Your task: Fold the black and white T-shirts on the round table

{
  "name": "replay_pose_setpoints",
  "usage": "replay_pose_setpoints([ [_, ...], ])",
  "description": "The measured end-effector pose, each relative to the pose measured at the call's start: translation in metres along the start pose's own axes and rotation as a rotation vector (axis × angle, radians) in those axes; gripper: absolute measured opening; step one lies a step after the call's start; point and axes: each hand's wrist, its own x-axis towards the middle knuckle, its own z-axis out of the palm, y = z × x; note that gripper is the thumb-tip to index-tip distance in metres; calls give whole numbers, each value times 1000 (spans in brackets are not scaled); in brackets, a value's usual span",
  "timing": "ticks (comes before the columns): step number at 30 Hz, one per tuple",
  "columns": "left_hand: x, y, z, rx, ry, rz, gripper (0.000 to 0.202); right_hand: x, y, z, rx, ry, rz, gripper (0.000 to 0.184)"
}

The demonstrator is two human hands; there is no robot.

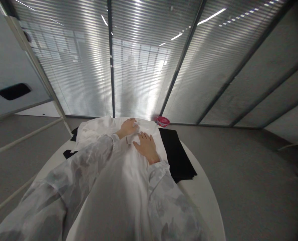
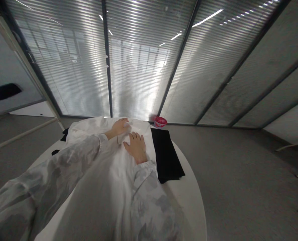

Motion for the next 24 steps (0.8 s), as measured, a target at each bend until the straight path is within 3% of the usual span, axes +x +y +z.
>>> replay_pose_setpoints([
  [4,-30,-5,8,58,-153,131,57,-1,0,1,-16,-39,-22,73],
  [9,-48,-21,-5,170,-147,61,77,-10,-7,-2,-22,-62,-35,78],
  [13,-59,-22,-25,232,-134,30,73,-20,-9,-9,18,-83,-62,80],
  [15,-64,-25,-43,256,-106,-2,62,-26,-4,-14,88,-115,-106,78],
  [18,-71,-42,-85,290,2,-117,55,-36,12,-22,322,-135,-166,61],
  [21,-82,-75,-135,303,134,-293,57,-47,30,-27,504,43,-127,49],
  [23,-92,-98,-165,186,222,-543,61,-54,36,-26,504,165,-84,44],
  [24,-97,-108,-176,145,229,-602,61,-57,37,-25,488,193,-81,42],
])
